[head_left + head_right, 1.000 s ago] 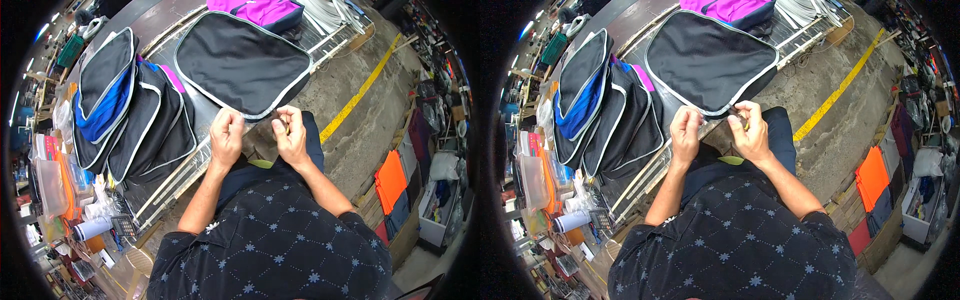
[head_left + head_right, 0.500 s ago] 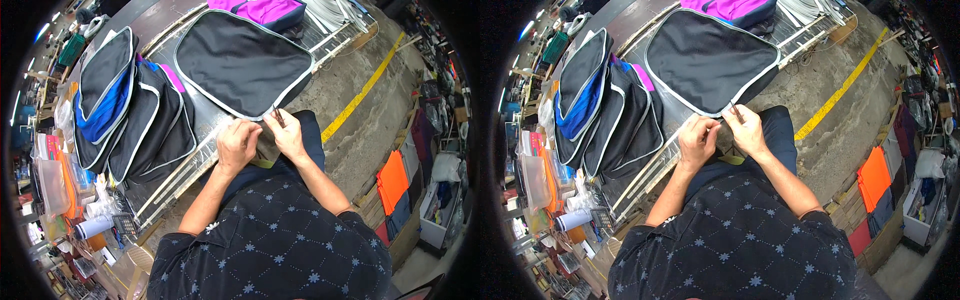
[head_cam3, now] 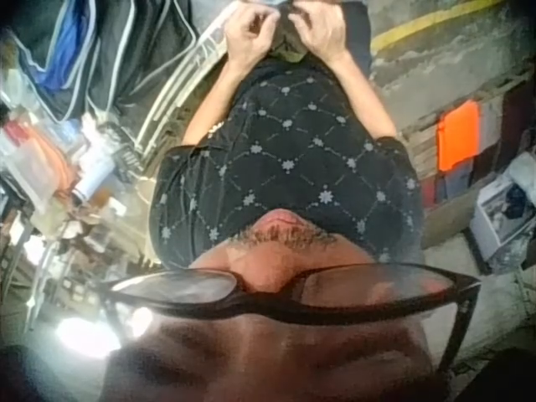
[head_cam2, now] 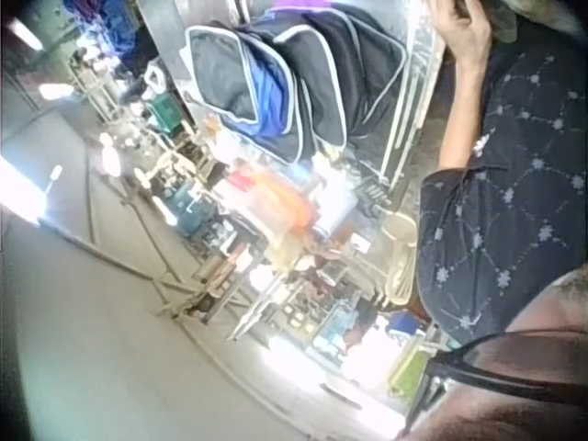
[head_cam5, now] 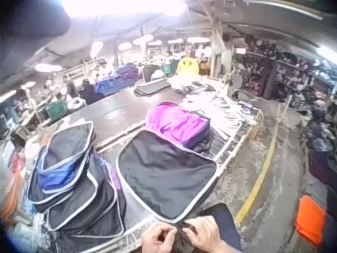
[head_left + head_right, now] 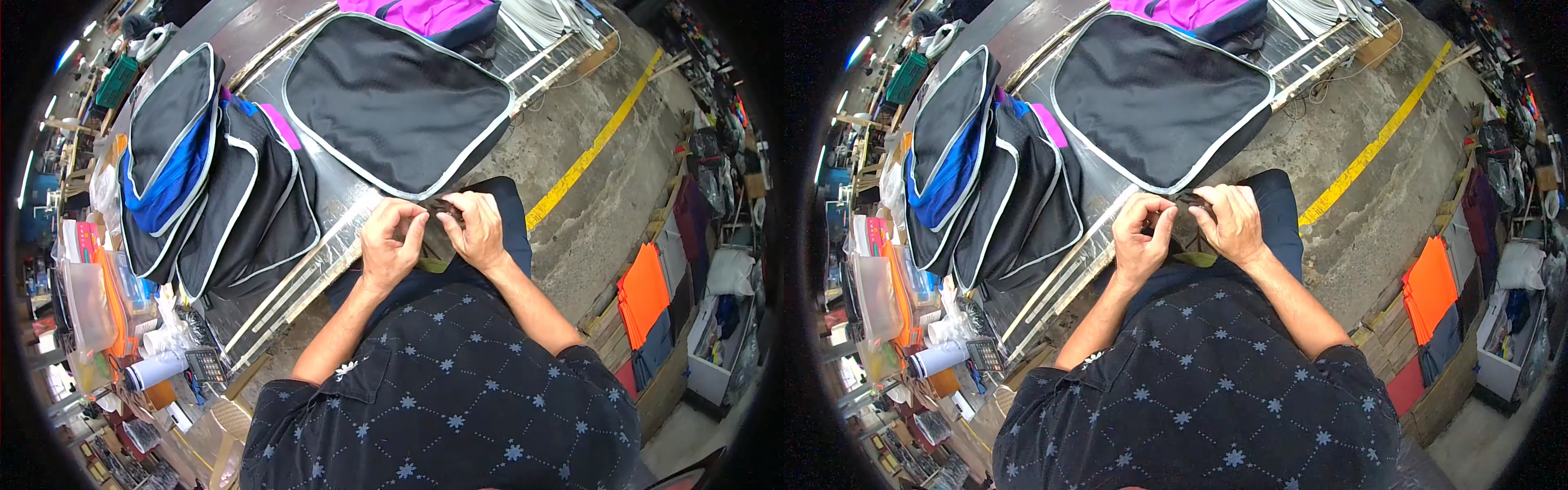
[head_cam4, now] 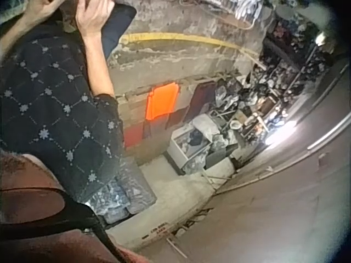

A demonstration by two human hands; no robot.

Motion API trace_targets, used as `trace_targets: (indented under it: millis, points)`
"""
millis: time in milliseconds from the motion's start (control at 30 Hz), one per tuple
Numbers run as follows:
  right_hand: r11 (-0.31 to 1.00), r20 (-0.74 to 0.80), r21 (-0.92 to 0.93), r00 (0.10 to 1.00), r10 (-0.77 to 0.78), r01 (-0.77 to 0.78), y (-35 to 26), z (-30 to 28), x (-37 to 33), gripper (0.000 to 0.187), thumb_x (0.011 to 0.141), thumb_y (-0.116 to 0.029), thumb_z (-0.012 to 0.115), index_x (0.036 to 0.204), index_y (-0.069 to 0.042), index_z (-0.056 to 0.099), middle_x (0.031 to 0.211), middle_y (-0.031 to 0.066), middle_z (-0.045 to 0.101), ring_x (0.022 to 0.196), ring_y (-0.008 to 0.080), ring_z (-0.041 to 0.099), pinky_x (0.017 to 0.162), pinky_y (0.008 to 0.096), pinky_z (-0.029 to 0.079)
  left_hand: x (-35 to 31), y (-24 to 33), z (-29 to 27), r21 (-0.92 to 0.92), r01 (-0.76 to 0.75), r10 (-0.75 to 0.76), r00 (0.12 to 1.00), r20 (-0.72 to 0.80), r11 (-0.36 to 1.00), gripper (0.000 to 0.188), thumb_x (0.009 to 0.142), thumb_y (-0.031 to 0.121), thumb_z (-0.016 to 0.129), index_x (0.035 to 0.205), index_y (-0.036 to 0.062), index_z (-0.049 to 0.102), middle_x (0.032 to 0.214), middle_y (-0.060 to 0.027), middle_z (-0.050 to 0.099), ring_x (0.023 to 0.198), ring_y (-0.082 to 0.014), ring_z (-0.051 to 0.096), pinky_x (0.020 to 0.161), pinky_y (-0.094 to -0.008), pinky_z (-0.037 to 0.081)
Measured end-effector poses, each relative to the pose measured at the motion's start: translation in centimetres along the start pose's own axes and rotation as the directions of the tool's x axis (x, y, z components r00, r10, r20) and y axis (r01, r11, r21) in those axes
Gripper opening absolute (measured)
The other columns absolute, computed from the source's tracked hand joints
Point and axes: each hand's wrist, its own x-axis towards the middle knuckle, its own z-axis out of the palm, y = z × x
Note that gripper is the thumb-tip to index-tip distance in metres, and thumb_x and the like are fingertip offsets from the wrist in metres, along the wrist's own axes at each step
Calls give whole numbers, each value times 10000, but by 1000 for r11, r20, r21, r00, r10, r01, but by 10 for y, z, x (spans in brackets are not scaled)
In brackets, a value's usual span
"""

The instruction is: Trimming loose threads from manufactured bag components using a pair of thread nippers.

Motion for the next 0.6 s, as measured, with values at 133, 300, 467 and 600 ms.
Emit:
trace_targets:
  millis: [133,300,467,600]
  points:
    - [999,-42,25,999,-34,35,1,9,2,371,939,-168,842,1243,-101,640,867,48,650,785,278,650,775,426,472,0,0,1,12,-9,9,1000,-7,1000,103,935,3,823,988,10,735,924,-71,714,654,-135,613,624,-296,500]
    - [998,-20,-16,998,-67,67,7,12,-1,349,947,-156,834,1233,-99,641,876,49,672,783,277,657,780,429,472,-1,0,2,4,-25,25,1000,-14,1000,103,927,-16,817,981,10,734,916,-65,708,644,-136,596,619,-296,489]
    - [998,-35,62,999,-20,22,7,5,-1,370,933,-158,850,1230,-87,642,912,50,704,794,290,666,812,437,482,-11,-19,-2,-116,277,-262,956,131,954,154,1064,137,702,996,1,726,930,-45,705,662,-108,591,624,-287,482]
    - [998,-46,48,998,35,-33,5,3,0,409,907,-152,876,1234,-75,642,954,72,728,820,300,694,838,445,517,-4,-16,12,-645,615,-610,742,278,454,222,1109,263,702,1087,43,702,966,-6,714,660,-54,553,611,-232,434]
